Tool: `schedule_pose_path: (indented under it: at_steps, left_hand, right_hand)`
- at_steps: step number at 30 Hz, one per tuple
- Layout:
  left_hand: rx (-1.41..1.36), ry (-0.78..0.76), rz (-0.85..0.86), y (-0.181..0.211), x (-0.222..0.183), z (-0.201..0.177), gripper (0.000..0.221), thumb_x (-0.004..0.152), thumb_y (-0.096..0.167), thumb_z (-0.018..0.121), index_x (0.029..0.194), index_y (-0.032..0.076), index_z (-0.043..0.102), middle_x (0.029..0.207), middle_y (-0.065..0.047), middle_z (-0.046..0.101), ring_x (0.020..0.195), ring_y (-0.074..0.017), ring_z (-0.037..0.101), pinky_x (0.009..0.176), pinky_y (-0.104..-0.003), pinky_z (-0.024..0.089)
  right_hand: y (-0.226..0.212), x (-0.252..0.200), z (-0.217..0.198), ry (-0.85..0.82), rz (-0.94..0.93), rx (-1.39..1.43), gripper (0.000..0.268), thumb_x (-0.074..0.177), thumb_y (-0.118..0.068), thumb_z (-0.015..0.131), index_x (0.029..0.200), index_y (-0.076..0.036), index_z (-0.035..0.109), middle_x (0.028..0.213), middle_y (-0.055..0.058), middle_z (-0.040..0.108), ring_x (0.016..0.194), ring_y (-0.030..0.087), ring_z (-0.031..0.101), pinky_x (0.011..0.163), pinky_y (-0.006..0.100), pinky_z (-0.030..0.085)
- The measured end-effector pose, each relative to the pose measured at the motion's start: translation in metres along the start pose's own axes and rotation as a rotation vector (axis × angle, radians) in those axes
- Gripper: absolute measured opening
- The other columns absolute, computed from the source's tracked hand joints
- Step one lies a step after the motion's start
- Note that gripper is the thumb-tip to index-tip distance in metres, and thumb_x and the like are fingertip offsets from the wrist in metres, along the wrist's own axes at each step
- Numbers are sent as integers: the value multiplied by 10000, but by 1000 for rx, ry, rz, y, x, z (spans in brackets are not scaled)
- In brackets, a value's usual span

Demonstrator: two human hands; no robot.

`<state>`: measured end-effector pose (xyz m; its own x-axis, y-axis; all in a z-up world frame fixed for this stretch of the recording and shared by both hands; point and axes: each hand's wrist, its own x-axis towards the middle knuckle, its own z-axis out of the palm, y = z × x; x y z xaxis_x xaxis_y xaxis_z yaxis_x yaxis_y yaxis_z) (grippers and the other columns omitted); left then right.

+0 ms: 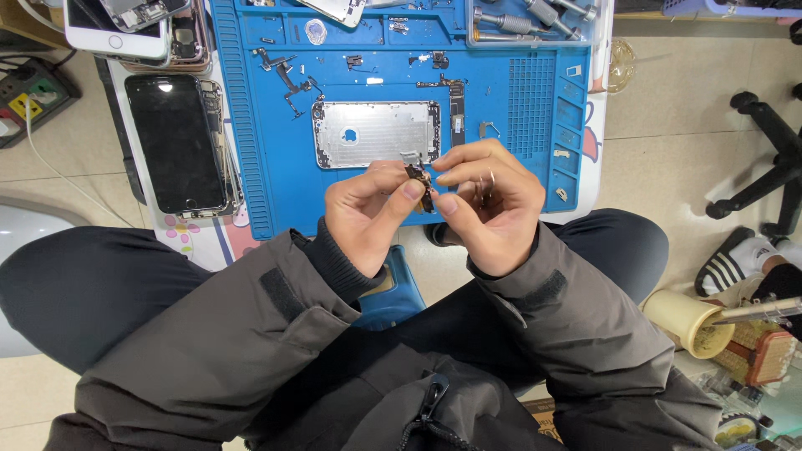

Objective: The person uses tweezers to manipulate a small ribbon cable and connector on a smartphone logic board. They then place the board into the phone chassis and connect a flex cable to the top edge of the chassis.

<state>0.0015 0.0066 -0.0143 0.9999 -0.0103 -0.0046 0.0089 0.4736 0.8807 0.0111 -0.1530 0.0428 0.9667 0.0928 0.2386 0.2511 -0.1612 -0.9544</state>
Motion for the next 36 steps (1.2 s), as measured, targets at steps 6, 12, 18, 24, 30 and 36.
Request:
schedule_pose_path:
  at_steps: [6, 12, 18, 24, 30, 36]
  left_hand:
    - [203, -43, 96, 14, 3, 1, 107, 1011, 142, 763, 917, 106, 800, 839, -31, 697, 948, -169, 638, 953, -394, 550]
    - [446, -74, 277, 27, 11, -4, 52, 963, 55, 800, 919, 80, 806, 854, -53, 705, 954, -254, 661, 964, -421, 542]
    - [612, -129, 472, 34, 20, -5, 96, 912, 4, 829, 928, 98, 830, 861, -18, 715, 916, -234, 659, 909, -387, 581]
    - [637, -144, 539, 37, 24, -2, 109, 917, 7, 821, 929, 116, 828, 854, -2, 709, 887, -221, 638, 863, -377, 577]
    - [603, -157, 444, 34, 23, -6, 76, 951, 39, 796, 927, 108, 817, 852, -8, 705, 865, -228, 641, 857, -370, 556]
    - [368, -118, 204, 30, 20, -4, 110, 1036, 132, 715, 956, 139, 791, 852, -17, 712, 848, -177, 633, 855, -360, 524]
  right_hand:
    - [2, -2, 1, 28, 50, -8, 45, 957, -64, 799, 990, -37, 784, 921, 144, 680, 537, 71, 477, 386, 190, 381]
    - [8, -5, -1, 42, 72, -39, 28, 957, -19, 797, 965, -46, 802, 893, 136, 692, 514, 71, 440, 378, 181, 340]
    - [-1, 4, -4, 22, -25, -140, 61, 932, 5, 807, 892, -41, 797, 877, 116, 697, 427, 102, 372, 345, 203, 304]
    - [3, 7, -8, -2, -125, -234, 71, 912, -12, 818, 867, -50, 779, 866, 107, 695, 407, 132, 432, 345, 224, 297]
    - [5, 9, -7, -43, -147, -197, 76, 931, -2, 750, 877, -50, 727, 884, 115, 669, 427, 139, 431, 369, 244, 285]
    - [8, 9, -12, -50, -108, -111, 186, 1021, -150, 662, 851, -77, 683, 871, 107, 638, 529, 117, 423, 426, 246, 284]
